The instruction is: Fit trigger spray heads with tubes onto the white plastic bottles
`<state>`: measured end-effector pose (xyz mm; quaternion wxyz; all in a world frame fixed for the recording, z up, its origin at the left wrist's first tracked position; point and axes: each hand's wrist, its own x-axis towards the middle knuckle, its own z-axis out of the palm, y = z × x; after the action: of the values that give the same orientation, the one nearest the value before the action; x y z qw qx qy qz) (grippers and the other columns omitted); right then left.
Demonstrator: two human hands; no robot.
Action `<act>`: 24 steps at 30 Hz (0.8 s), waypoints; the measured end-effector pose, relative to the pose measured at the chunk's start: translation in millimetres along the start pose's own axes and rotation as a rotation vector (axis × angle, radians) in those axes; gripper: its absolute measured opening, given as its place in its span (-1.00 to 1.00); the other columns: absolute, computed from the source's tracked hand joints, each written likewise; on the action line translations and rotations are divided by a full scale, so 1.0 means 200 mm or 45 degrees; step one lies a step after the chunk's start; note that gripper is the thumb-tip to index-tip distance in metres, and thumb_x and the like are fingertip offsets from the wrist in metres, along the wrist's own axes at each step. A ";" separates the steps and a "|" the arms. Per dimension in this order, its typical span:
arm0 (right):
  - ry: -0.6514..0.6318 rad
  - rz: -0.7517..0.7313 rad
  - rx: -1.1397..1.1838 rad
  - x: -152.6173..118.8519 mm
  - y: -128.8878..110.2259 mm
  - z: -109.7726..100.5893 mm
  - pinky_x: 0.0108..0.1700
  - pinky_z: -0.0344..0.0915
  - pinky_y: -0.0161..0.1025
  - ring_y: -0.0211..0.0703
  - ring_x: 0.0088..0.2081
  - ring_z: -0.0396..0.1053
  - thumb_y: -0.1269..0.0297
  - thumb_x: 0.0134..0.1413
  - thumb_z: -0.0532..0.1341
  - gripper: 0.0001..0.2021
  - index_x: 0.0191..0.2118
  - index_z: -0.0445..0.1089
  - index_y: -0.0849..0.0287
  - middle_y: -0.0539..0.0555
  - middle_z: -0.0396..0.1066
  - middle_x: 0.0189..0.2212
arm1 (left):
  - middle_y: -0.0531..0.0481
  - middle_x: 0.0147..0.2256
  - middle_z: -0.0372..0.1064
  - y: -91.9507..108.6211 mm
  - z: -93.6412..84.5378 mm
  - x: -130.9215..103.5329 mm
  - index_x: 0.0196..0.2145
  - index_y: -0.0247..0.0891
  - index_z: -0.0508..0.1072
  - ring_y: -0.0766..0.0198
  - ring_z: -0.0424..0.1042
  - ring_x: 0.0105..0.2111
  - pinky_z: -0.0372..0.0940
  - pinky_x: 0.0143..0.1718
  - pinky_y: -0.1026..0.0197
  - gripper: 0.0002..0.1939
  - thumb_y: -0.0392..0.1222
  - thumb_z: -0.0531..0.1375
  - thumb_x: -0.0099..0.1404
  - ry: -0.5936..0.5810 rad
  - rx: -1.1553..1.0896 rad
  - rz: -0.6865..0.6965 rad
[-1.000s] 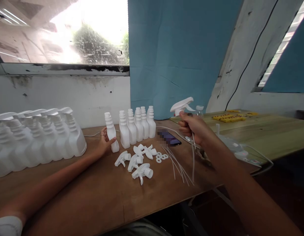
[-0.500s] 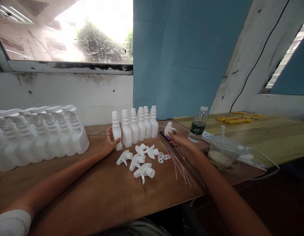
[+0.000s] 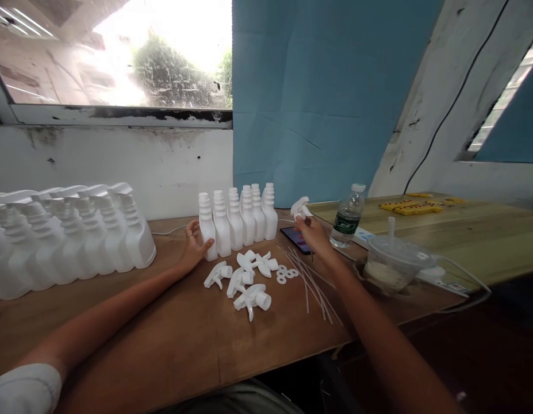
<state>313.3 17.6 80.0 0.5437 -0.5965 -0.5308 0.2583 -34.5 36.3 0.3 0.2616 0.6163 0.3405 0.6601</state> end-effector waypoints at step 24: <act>-0.712 -0.743 -0.339 -0.73 -0.32 0.40 -0.43 0.15 -0.26 -0.19 -0.51 0.25 -0.02 0.23 0.14 -0.67 -0.11 0.46 0.10 -0.03 0.36 -0.55 | -0.01 -0.29 0.33 0.41 0.05 -0.37 -0.20 -0.25 0.44 0.26 0.32 -0.27 0.25 -0.17 0.27 -0.66 0.01 0.35 0.18 -0.424 -0.601 -0.361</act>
<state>175.7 -96.6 77.2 0.3472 -0.3932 -0.8332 0.1747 -11.4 -70.8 15.6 0.5390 0.5845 0.2129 0.5679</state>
